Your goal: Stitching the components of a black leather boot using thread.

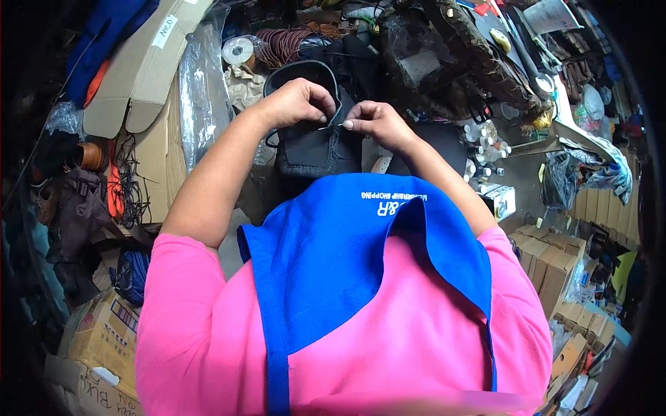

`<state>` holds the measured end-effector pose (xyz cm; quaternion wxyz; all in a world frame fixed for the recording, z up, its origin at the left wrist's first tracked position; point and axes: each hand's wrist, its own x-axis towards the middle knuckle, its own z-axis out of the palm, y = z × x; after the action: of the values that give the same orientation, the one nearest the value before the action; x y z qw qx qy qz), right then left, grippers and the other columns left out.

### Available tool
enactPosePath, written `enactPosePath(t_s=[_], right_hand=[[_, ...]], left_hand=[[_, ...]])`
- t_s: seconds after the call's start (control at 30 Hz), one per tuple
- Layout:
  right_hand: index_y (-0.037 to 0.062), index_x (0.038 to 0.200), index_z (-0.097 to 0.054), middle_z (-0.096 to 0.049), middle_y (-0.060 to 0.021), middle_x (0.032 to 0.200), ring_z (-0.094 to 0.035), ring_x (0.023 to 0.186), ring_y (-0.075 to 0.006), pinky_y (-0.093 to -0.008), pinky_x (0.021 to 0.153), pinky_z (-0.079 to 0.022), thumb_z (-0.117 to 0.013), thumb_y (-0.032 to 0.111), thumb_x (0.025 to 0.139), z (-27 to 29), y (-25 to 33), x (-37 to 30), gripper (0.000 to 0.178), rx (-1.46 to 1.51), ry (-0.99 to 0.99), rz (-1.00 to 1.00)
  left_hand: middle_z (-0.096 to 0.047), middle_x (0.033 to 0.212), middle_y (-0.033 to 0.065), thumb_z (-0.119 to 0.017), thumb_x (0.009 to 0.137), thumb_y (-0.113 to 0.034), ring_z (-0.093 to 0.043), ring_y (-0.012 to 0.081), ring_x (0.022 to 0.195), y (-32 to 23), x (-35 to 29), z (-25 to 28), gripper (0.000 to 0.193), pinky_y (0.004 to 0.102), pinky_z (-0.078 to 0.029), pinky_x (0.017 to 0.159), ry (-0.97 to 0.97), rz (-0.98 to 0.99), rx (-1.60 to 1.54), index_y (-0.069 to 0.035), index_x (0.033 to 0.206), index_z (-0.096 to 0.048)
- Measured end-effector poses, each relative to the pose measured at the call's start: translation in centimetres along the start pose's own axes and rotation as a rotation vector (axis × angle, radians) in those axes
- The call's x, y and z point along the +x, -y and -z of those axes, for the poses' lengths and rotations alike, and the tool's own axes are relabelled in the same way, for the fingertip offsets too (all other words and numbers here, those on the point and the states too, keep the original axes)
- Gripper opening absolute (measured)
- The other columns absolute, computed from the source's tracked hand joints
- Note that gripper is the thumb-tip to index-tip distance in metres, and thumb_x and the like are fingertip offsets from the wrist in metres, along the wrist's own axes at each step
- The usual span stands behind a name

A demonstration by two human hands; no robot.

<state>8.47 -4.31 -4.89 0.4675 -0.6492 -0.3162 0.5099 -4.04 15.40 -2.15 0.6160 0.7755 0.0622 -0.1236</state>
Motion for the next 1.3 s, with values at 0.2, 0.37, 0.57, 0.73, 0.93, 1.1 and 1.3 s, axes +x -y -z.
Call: enactPosePath(t_s=[0.2,0.37,0.57,0.73,0.93,1.1,1.3], right_hand=[[0.0005,0.078,-0.064,-0.06,0.0016,0.073,-0.053,0.07,-0.0058,-0.0232,0.067,-0.045,-0.072,0.011,0.077,-2.5,0.0,0.6,0.013,0.016,-0.017,0.092],[0.006,0.095,-0.064,-0.058,-0.0087,0.099,-0.056,0.091,-0.0151,-0.0282,0.074,-0.047,-0.077,0.016,0.071,-1.8,1.8,-0.3,0.029,-0.366,-0.13,0.233],[0.0268,0.128,-0.049,-0.032,-0.0215,0.139,-0.033,0.126,-0.04,-0.0496,0.101,-0.03,-0.08,0.042,0.058,-3.7,2.5,0.4,0.078,-0.657,-0.187,0.547],[0.0347,0.127,-0.048,-0.029,-0.021,0.142,-0.025,0.132,-0.0399,-0.0593,0.102,-0.021,-0.075,0.042,0.061,-4.0,1.5,1.0,0.071,-0.713,-0.172,0.425],[0.0339,0.127,-0.047,-0.027,-0.0182,0.144,-0.018,0.135,-0.0401,-0.0691,0.1,-0.011,-0.073,0.036,0.061,-3.1,0.8,1.1,0.071,-0.606,-0.131,0.277],[0.0348,0.128,-0.045,-0.028,-0.0175,0.144,-0.014,0.136,-0.0412,-0.0697,0.1,-0.01,-0.071,0.036,0.061,-4.1,1.7,1.4,0.072,-0.634,-0.092,0.24],[0.0357,0.129,-0.044,-0.028,-0.0148,0.145,-0.014,0.136,-0.0418,-0.0702,0.1,-0.01,-0.07,0.035,0.062,-4.3,1.8,1.1,0.072,-0.625,-0.084,0.219]], left_hand=[[-0.064,0.081,0.0023,-0.062,0.067,0.004,-0.058,0.0094,0.079,-0.1,-1.4,-0.8,0.02,0.024,-0.046,0.073,-0.112,-0.011,-0.028,0.001,0.087,-0.065],[-0.06,0.096,0.0094,-0.065,0.064,-0.001,-0.055,0.0273,0.099,-1.0,-3.6,-2.3,0.023,0.0359,-0.043,0.086,-0.605,-0.322,0.603,-0.003,0.087,-0.065],[-0.061,0.083,0.0078,-0.064,0.074,-0.015,-0.056,0.0304,0.087,-1.0,-5.4,-4.5,0.012,0.0454,-0.042,0.073,-0.504,-0.073,0.816,-0.007,0.08,-0.057],[-0.059,0.08,0.0089,-0.06,0.077,-0.011,-0.055,0.0307,0.086,-1.7,-7.0,-3.5,0.007,0.0442,-0.042,0.074,-0.41,-0.097,0.828,-0.006,0.079,-0.056],[-0.061,0.084,0.01,-0.059,0.077,-0.005,-0.058,0.0276,0.083,-2.4,-11.8,0.0,0.006,0.0394,-0.044,0.074,-0.405,0.045,0.741,-0.003,0.083,-0.057],[-0.06,0.084,0.0068,-0.054,0.089,-0.009,-0.058,0.0169,0.082,-3.0,-9.8,-1.0,0.007,0.031,-0.047,0.075,-0.751,-0.14,-0.258,-0.004,0.085,-0.056],[-0.055,0.075,0.0037,-0.048,0.095,-0.017,-0.054,0.0129,0.067,-3.6,-7.0,-1.8,0.012,0.0256,-0.045,0.063,-0.399,-0.496,-0.806,-0.008,0.101,-0.051]])
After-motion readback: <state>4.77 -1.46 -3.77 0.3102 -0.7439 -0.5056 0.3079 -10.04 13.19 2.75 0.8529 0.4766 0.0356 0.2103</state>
